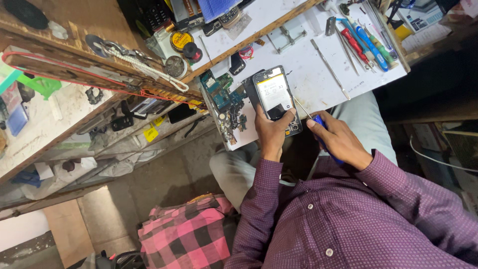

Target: The person sits at a repair bench and pries open the back of a smartphone, working a screwdriver-like tool along the edge of the opened phone to separate components, holding the phone steady with the other hand.

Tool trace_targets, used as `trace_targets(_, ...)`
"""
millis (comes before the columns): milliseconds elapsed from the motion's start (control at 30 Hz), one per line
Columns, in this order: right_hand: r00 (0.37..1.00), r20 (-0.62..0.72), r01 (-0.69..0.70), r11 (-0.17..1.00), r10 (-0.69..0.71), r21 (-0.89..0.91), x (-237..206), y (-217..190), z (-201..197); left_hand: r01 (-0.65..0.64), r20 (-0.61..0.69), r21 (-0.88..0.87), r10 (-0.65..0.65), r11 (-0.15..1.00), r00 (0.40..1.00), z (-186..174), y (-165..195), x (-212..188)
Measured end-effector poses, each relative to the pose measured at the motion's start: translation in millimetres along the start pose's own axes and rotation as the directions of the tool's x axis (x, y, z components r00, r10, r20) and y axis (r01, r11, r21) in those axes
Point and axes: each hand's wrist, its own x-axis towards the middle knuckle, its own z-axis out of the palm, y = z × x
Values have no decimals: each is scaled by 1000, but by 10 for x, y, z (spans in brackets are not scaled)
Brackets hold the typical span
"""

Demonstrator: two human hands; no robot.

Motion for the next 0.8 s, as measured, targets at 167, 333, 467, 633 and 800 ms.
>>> trace_targets(167, 1000, -7, 10, 999, -9, 33, 77, -33, -38, 27, 27, -33, -26, 999, 999, -1, -23, -3)
trace_targets(333, 1000, 2, -16, 999, 16, 34, 51, -44, -14, 10, 17, -16, -10, 1000, 1000, -2, -27, 7)
trace_targets(467, 1000, 9, -12, 998, 12, 59, 20, -15, -4, 10, 19, -50, -9, 999, 1000, 4, -22, 3)
trace_targets(633, 1000, -7, 14, 999, -14, 32, 75, -19, -34, 25, 28, -10, -25, 1000, 999, 7, 10, -13)
trace_targets(800, 999, 2, -41, 997, 41, 67, 44, -35, -2, 15, 13, 28, -15, 999, 1000, -1, 36, -20)
